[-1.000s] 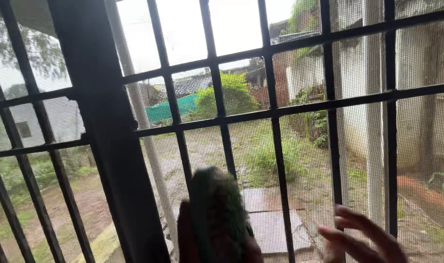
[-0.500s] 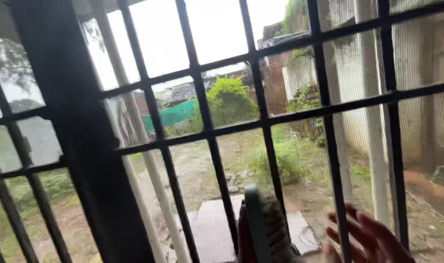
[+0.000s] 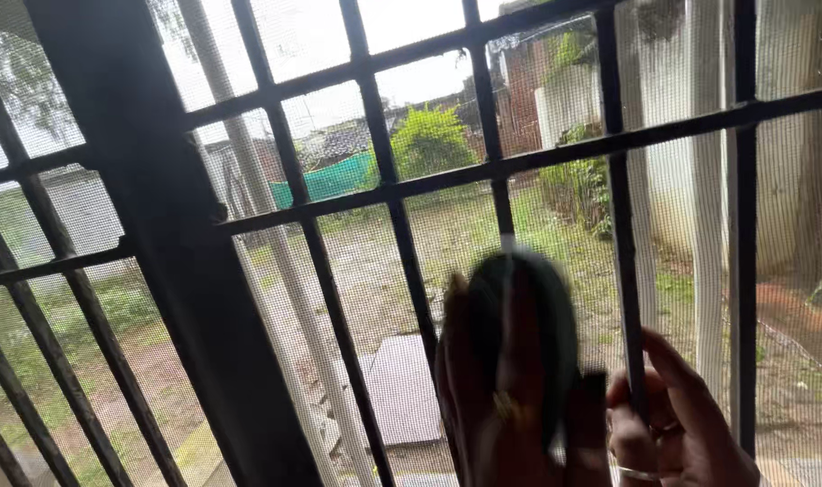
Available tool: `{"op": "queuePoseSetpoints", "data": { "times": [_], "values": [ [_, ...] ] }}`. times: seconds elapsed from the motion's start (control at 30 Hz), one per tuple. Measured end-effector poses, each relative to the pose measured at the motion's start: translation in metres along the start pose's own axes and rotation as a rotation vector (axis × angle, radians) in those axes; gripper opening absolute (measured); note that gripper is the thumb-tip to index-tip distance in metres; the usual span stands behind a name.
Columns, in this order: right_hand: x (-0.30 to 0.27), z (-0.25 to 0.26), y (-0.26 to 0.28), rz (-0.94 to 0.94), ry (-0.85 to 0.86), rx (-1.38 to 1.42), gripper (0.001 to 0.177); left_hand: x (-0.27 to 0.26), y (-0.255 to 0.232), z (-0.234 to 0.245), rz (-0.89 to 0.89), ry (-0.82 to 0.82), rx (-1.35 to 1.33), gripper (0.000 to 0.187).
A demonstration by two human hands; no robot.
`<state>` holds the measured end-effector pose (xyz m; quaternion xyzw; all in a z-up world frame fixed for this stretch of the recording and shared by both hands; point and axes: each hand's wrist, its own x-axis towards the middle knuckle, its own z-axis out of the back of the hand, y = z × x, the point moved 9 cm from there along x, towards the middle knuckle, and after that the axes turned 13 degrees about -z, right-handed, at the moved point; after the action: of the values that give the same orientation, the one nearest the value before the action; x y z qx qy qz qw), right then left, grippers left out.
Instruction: The person cleans a window grill using a brush, moving the brush vertically and horizontally along the metal bars and the screen behind them.
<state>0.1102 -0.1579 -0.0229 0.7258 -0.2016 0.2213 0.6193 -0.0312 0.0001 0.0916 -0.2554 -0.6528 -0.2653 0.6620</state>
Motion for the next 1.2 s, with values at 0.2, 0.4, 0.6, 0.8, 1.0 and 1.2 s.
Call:
{"op": "queuePoseSetpoints", "data": {
  "times": [0.2, 0.4, 0.6, 0.8, 1.0, 1.2],
  "values": [
    [-0.02, -0.019, 0.042, 0.06, -0.224, -0.1, 0.074, 0.007, -0.011, -0.009, 0.003, 0.032, 0.055, 0.062],
    [-0.038, -0.023, 0.028, -0.089, -0.397, -0.065, 0.052, 0.012, 0.008, -0.001, 0.032, 0.026, 0.095, 0.061],
    [-0.046, -0.028, 0.046, 0.132, -0.398, -0.24, 0.041, -0.039, 0.001, 0.001, 0.038, 0.049, 0.226, 0.06],
    [-0.053, -0.041, 0.047, 0.312, -0.256, -0.282, 0.039, -0.027, 0.016, -0.01, -0.012, 0.029, 0.256, 0.051],
    [-0.052, -0.041, 0.052, 0.226, -0.214, -0.198, 0.036, -0.057, -0.005, 0.004, -0.023, 0.024, 0.226, 0.051],
    [-0.048, -0.031, 0.044, 0.149, -0.2, -0.12, 0.035, -0.042, -0.01, -0.003, -0.064, 0.14, 0.298, 0.055]
  ]
}}
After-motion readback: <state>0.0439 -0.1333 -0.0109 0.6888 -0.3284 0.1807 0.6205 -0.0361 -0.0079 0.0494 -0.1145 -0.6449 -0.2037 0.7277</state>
